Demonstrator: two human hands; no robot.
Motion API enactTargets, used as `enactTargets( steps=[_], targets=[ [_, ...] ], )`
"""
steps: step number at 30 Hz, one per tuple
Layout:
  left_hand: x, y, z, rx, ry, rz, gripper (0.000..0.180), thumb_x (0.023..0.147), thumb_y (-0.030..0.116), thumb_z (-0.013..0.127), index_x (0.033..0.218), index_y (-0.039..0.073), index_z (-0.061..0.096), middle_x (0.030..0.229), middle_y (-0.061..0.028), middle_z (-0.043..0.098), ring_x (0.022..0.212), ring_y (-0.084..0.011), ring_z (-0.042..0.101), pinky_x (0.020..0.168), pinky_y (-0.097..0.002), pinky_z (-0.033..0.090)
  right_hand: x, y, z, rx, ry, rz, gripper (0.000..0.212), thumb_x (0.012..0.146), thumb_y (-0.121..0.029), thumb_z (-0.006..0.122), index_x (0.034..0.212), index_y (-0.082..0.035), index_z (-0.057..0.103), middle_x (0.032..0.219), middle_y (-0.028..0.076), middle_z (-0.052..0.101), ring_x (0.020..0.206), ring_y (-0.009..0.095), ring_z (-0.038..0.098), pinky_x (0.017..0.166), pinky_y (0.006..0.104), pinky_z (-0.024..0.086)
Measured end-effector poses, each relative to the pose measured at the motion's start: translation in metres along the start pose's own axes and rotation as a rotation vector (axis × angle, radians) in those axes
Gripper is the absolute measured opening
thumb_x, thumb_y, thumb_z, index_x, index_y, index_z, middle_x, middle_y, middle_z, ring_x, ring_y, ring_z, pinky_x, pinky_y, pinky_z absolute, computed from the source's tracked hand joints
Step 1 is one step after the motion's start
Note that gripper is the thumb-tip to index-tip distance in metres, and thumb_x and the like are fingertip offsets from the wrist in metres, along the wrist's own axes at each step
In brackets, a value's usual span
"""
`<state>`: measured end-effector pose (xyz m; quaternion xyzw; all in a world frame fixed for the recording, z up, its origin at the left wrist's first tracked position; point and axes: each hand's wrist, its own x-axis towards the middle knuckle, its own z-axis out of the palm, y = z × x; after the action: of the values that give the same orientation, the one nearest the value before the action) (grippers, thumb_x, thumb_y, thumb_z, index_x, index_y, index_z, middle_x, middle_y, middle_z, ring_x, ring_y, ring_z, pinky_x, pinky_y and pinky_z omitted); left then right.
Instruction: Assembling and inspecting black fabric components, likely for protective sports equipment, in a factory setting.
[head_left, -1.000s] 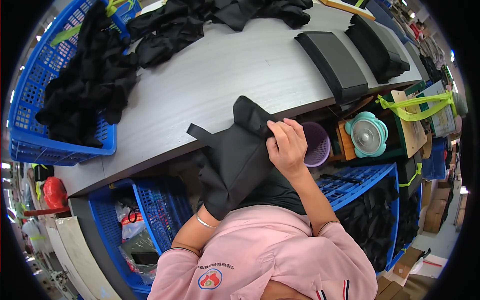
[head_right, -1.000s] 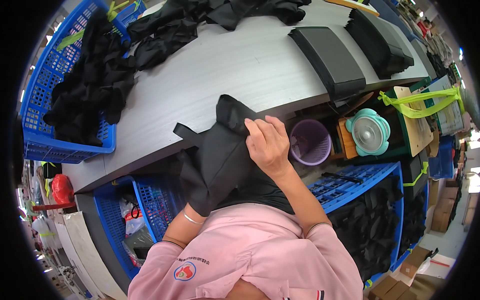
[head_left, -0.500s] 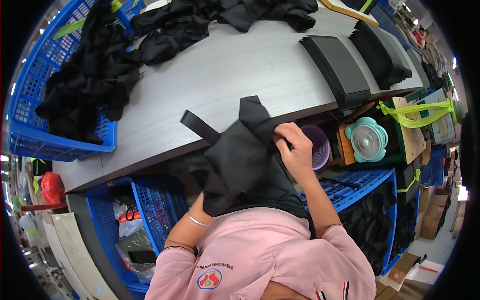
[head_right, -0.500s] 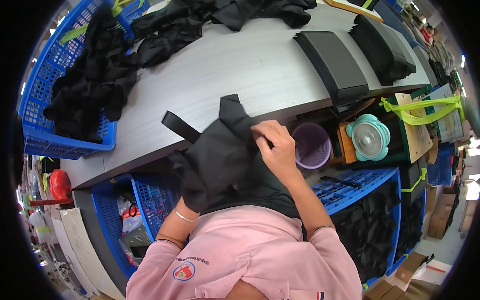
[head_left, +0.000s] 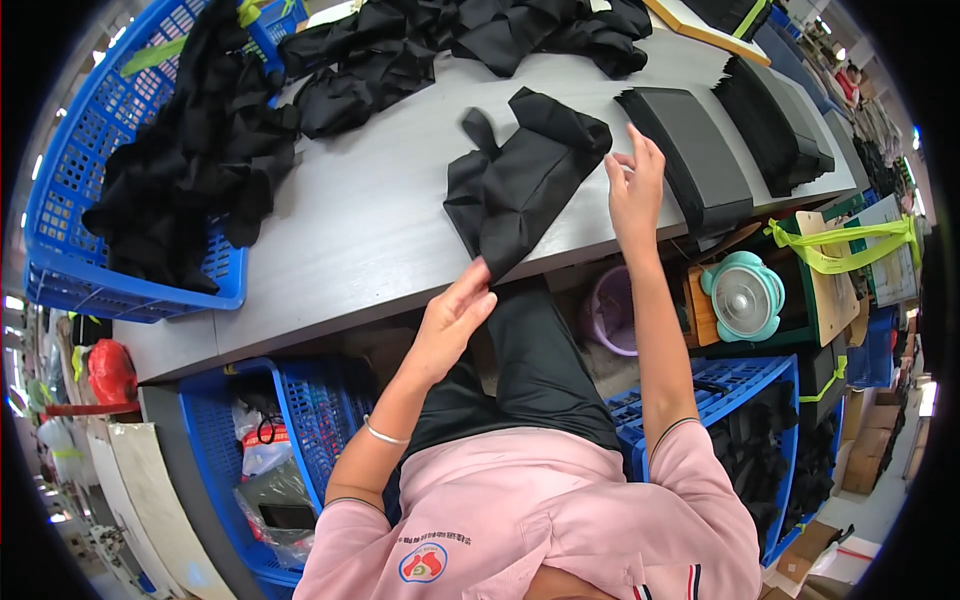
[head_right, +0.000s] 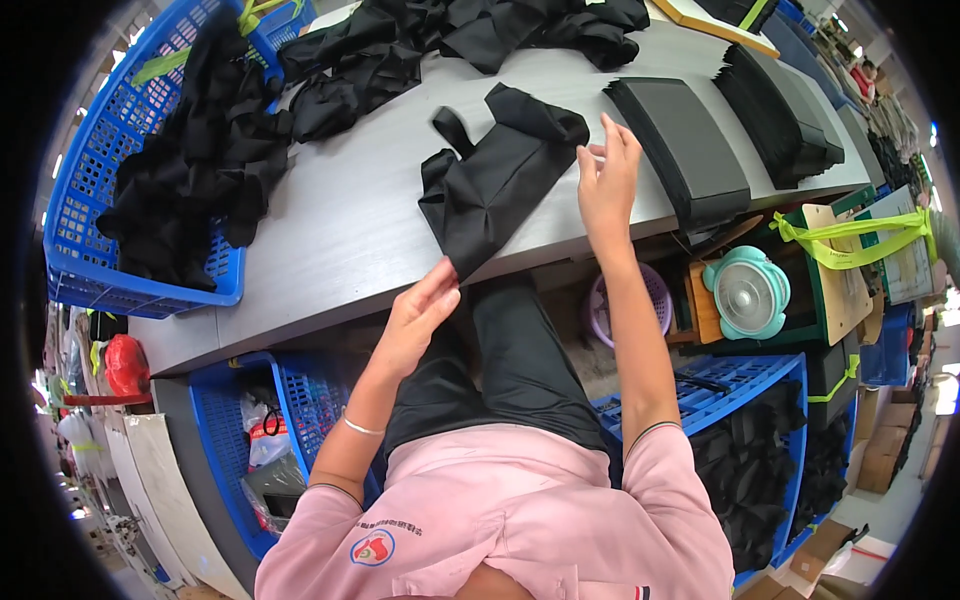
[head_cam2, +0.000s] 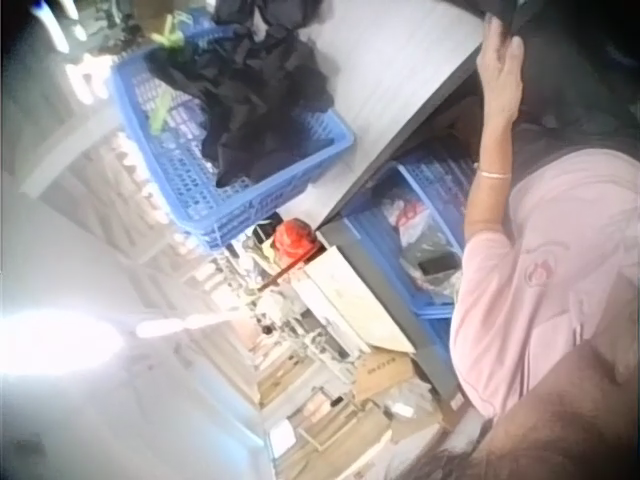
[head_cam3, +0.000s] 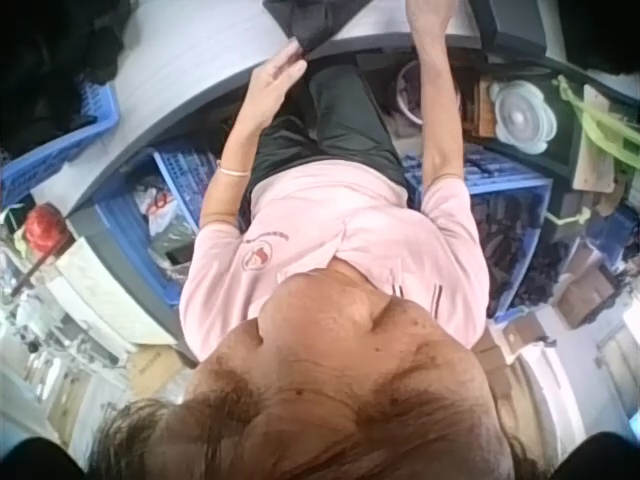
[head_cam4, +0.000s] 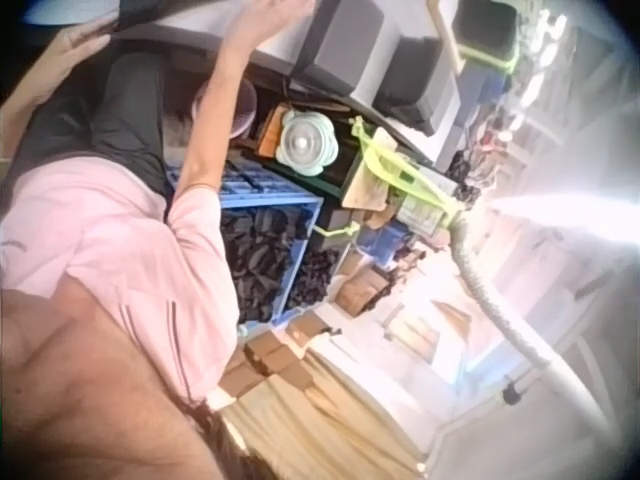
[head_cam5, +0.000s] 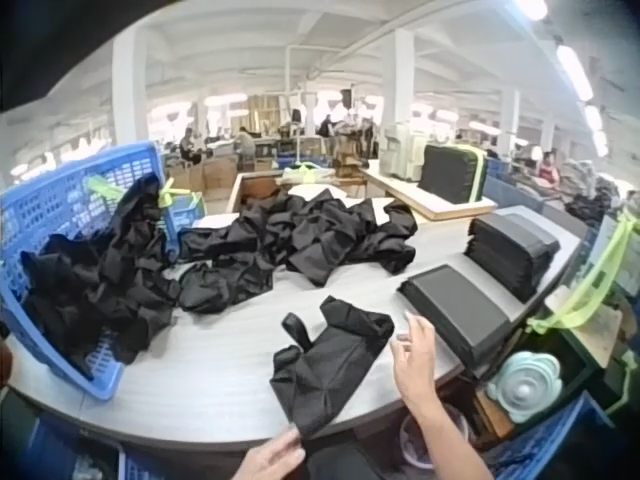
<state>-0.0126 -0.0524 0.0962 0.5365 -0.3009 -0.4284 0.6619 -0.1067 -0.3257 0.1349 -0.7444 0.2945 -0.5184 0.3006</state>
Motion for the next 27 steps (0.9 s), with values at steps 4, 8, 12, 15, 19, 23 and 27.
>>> enactTargets(
  steps=[4, 8, 12, 15, 19, 23, 27],
  targets=[
    [0.005, 0.007, -0.015, 0.022, 0.297, 0.084, 0.026, 0.094, 0.003, 0.065, 0.119, -0.004, 0.066, 0.118, -0.0094, 0.066, 0.106, -0.0156, 0.063, 0.092, -0.0276, 0.052, -0.045, -0.036, -0.005, -0.05, 0.005, 0.026, 0.015, 0.092, -0.005, 0.066, 0.108, -0.002, 0.067, 0.1, 0.009, 0.063, 0.074, 0.017, 0.063, 0.07, 0.0287, 0.051],
    [0.073, 0.002, -0.034, 0.216, 0.544, 0.354, 0.047, 0.091, 0.003, 0.067, 0.136, -0.004, 0.053, 0.119, -0.0109, 0.066, 0.106, -0.0182, 0.064, 0.089, -0.0279, 0.052, -0.075, -0.071, 0.022, 0.131, -0.263, -0.088, 0.021, 0.088, -0.006, 0.07, 0.109, -0.005, 0.066, 0.096, 0.009, 0.066, 0.076, 0.021, 0.065, 0.069, 0.0314, 0.052],
    [0.107, 0.008, -0.027, 0.045, 0.341, 0.049, 0.053, 0.093, 0.011, 0.067, 0.141, -0.002, 0.048, 0.114, -0.0081, 0.067, 0.092, -0.0118, 0.062, 0.081, -0.0239, 0.05, -0.082, -0.062, 0.033, -0.077, -0.275, -0.167, 0.03, 0.082, -0.016, 0.078, 0.105, -0.003, 0.064, 0.097, 0.01, 0.066, 0.084, 0.026, 0.063, 0.074, 0.0343, 0.051],
    [0.108, 0.013, -0.024, -0.007, 0.122, -0.115, 0.043, 0.094, 0.017, 0.067, 0.133, 0.002, 0.059, 0.108, -0.0033, 0.067, 0.08, -0.0057, 0.057, 0.069, -0.0206, 0.044, -0.09, -0.037, 0.023, -0.157, -0.277, -0.063, 0.033, 0.078, -0.017, 0.08, 0.101, -0.002, 0.062, 0.095, 0.012, 0.063, 0.086, 0.028, 0.061, 0.077, 0.0359, 0.051],
    [0.105, 0.014, -0.003, -0.07, -0.128, -0.082, 0.022, 0.093, 0.018, 0.068, 0.11, 0.004, 0.073, 0.093, -0.0009, 0.067, 0.084, -0.006, 0.058, 0.065, -0.0211, 0.047, -0.097, -0.018, 0.011, -0.314, -0.308, -0.039, 0.029, 0.075, -0.007, 0.075, 0.1, -0.002, 0.06, 0.096, 0.012, 0.06, 0.091, 0.031, 0.06, 0.08, 0.0396, 0.049],
    [0.11, 0.016, 0.006, -0.14, -0.275, -0.156, 0.026, 0.094, 0.013, 0.067, 0.117, 0.002, 0.064, 0.101, -0.0013, 0.067, 0.075, -0.0067, 0.06, 0.064, -0.0185, 0.048, -0.1, -0.014, 0.017, -0.545, -0.249, -0.175, 0.024, 0.074, -0.007, 0.073, 0.095, -0.003, 0.061, 0.097, 0.01, 0.06, 0.09, 0.031, 0.059, 0.078, 0.041, 0.048],
    [0.119, 0.029, 0.007, 0.037, -0.295, -0.235, 0.03, 0.087, 0.006, 0.074, 0.114, 0.002, 0.064, 0.096, 0.0014, 0.061, 0.071, -0.0047, 0.056, 0.063, -0.018, 0.047, -0.099, -0.001, 0.015, -0.476, -0.212, -0.146, 0.014, 0.076, -0.007, 0.07, 0.087, -0.004, 0.061, 0.095, 0.009, 0.061, 0.086, 0.032, 0.06, 0.073, 0.0422, 0.048]
  ],
)
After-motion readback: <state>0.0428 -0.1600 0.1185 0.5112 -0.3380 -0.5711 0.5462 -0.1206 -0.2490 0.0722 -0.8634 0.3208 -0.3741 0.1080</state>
